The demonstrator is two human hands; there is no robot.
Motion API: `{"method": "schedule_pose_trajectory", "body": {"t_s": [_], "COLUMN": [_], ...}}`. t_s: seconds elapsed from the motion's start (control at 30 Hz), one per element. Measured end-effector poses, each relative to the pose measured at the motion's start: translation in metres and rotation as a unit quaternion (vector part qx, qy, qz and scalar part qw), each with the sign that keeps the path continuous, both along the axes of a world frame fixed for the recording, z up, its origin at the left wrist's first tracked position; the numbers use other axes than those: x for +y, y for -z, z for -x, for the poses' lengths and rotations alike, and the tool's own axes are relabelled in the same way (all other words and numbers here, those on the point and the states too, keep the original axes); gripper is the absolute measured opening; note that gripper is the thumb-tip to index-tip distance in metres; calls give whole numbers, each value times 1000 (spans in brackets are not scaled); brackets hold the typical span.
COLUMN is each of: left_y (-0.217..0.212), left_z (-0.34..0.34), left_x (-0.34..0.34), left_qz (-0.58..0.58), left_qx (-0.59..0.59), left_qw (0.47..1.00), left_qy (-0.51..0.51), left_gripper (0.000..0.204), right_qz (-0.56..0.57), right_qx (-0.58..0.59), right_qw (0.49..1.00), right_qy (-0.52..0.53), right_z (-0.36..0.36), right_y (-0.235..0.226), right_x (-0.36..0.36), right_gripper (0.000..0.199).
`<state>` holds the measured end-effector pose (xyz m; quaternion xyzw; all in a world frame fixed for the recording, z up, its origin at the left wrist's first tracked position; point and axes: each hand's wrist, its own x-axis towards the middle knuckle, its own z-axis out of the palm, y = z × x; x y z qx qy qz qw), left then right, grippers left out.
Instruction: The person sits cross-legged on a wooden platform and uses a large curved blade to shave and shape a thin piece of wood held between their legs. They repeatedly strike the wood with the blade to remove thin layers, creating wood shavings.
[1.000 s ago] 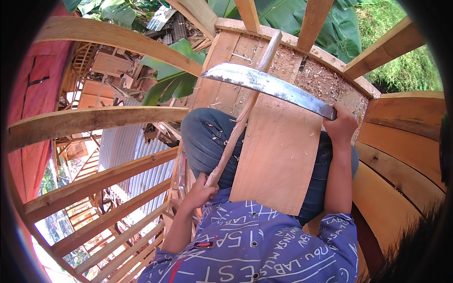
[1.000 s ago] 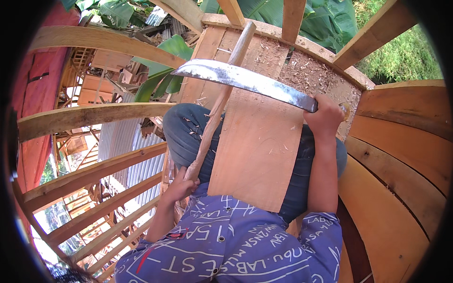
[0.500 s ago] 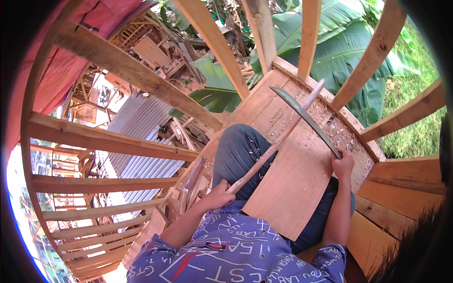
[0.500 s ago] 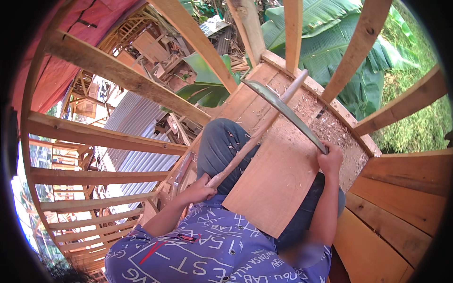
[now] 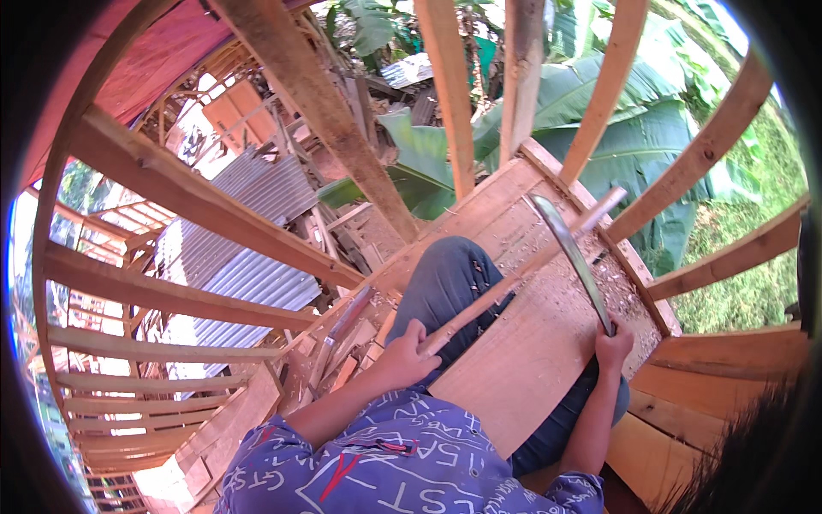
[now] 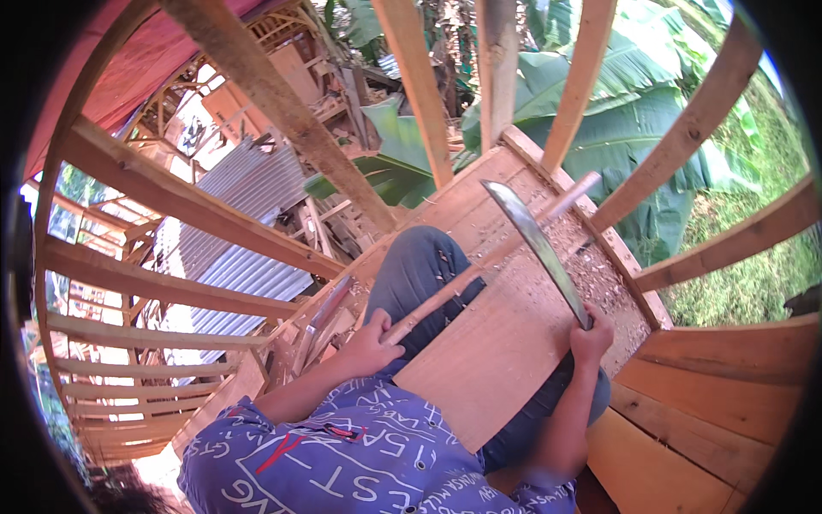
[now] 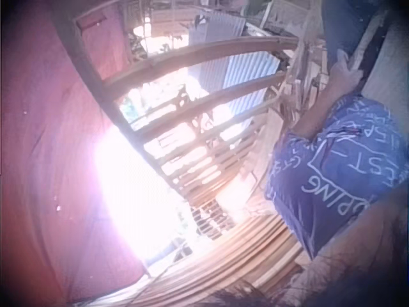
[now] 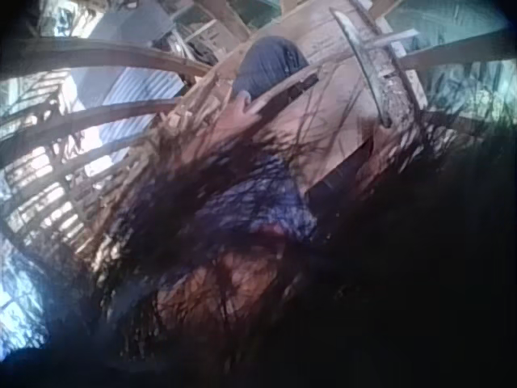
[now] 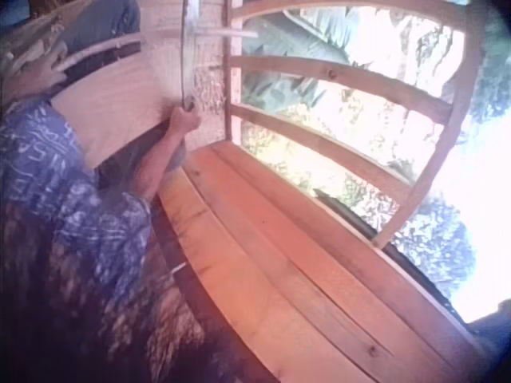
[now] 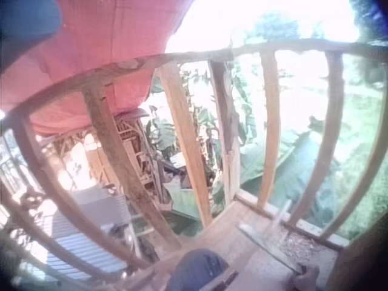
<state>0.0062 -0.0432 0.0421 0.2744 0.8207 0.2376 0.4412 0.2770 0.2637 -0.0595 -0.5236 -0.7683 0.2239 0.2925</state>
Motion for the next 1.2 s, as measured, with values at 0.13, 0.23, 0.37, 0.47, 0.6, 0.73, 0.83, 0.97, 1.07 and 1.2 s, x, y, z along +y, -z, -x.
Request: {"method": "schedule_pose_trajectory", "body": {"t_s": [0.13,0.23,0.37,0.47,0.6,0.73,0.83,0.97,1.07,1.2], "left_y": [-1,-21,-36,-43,-35,-32,-27,-18,4,19], "left_z": [-1,0,-1,-10,-21,-38,-49,-65,-72,-79], "left_x": [5,40,91,116,132,146,154,168,168,169], "left_qz": [-151,-196,-297,-244,-168,-126,-133,-124,-232,-264], "left_qx": [186,239,338,318,267,227,198,118,60,26], "left_qw": [971,951,887,907,936,949,955,971,957,940], "left_qy": [-24,6,101,129,157,176,179,165,165,216], "left_gripper": [55,58,61,66,72,75,77,75,68,55], "right_qz": [-47,-96,16,66,102,124,115,54,111,148], "right_qx": [-6,78,104,213,240,249,232,166,164,214], "right_qw": [999,992,992,973,964,960,965,985,979,962], "right_qy": [13,30,62,67,55,44,34,-1,-52,-83], "right_z": [16,10,-5,-4,2,4,2,-5,2,8], "right_y": [-21,-13,-8,3,5,0,3,8,1,-6], "right_x": [-2,3,8,7,2,0,1,3,-2,-6], "right_gripper": [4,6,17,24,25,22,18,14,10,13]}}
